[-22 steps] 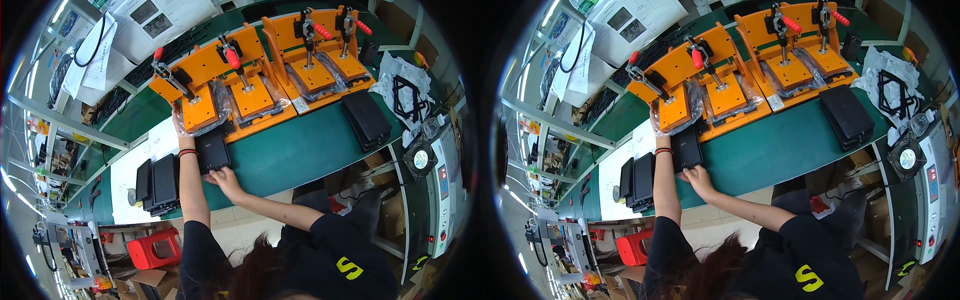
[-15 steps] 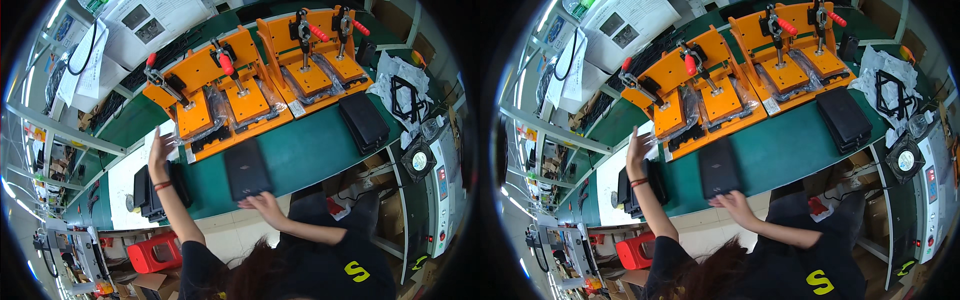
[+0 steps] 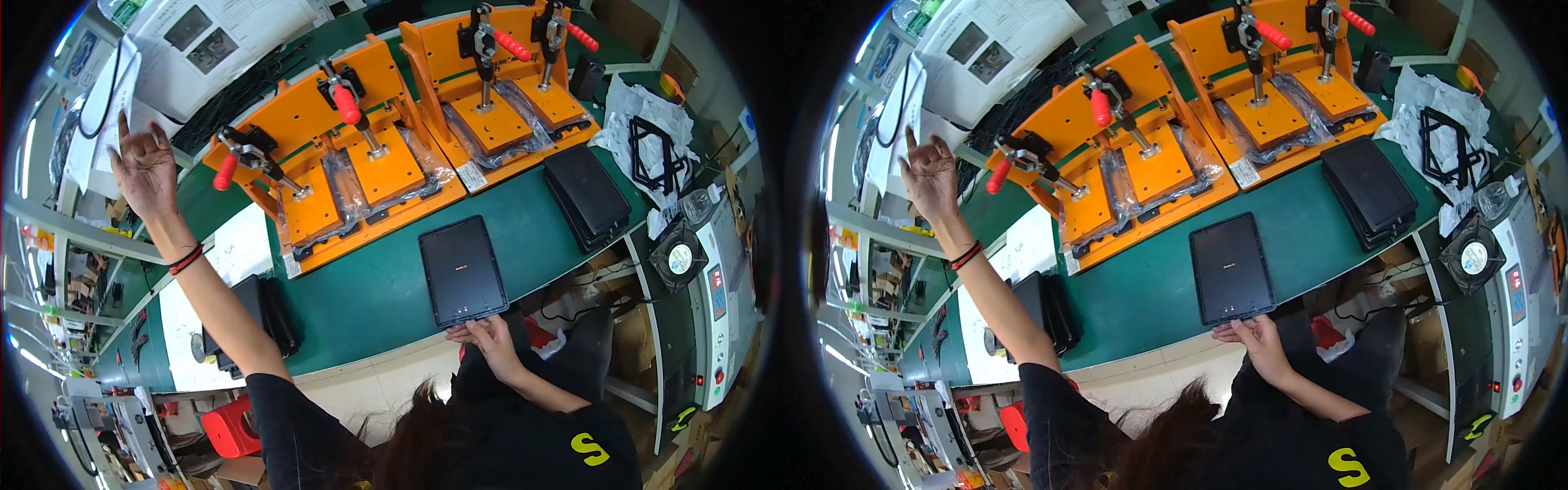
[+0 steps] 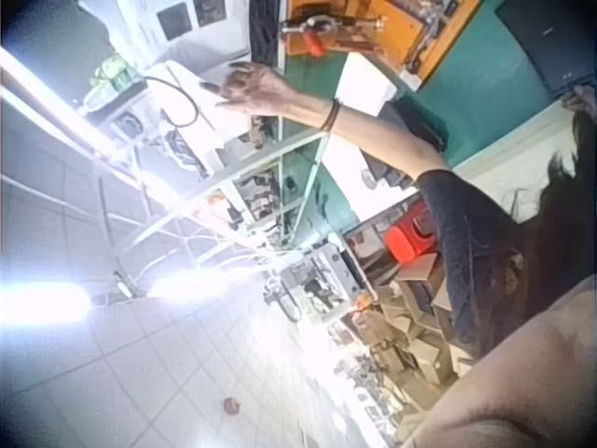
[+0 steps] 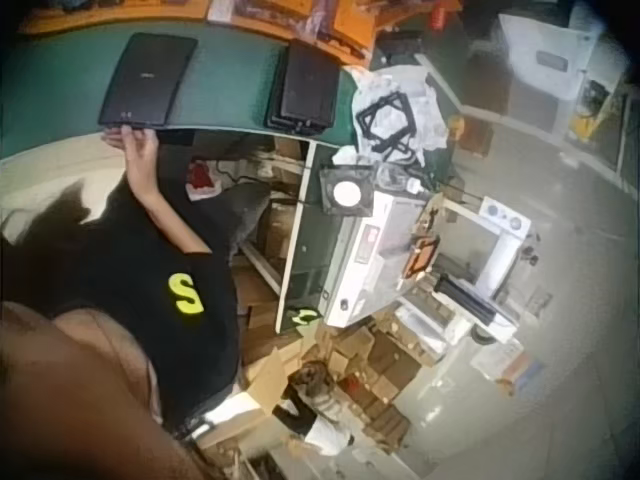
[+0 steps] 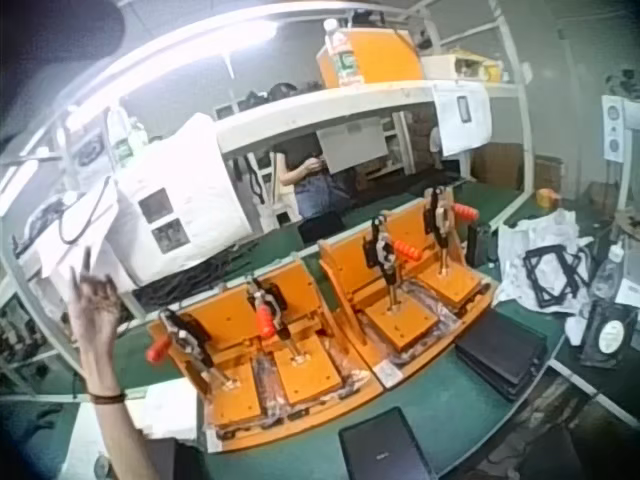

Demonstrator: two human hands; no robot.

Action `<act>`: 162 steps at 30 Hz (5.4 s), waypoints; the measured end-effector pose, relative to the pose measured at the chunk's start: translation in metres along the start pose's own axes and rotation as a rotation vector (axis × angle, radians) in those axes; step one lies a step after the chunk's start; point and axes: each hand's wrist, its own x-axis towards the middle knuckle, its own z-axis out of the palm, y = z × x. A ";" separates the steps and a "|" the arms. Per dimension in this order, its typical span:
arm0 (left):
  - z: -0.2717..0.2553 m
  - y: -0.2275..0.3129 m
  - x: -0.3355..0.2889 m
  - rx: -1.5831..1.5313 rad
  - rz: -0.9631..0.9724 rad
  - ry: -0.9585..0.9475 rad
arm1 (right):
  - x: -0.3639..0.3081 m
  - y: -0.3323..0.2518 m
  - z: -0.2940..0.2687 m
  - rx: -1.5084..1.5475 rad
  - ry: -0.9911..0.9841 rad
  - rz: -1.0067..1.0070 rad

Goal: The person assembles black rectangular electronic devices by placing them into a press machine and operating the controls. They then move the finished units to a workbench and stack them. The process is repeated for multiple units in a factory setting.

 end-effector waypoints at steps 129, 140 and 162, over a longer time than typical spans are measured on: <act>0.644 -0.565 -0.255 0.108 -0.564 -0.730 | -0.854 0.084 -0.023 -0.716 2.990 1.493; 0.645 -0.574 -0.259 0.028 -0.580 -0.752 | -0.707 -0.111 0.026 -1.251 2.788 -0.011; 0.621 -0.568 -0.232 -0.565 -1.113 -0.642 | -0.327 -0.093 -0.187 -0.839 1.475 -0.687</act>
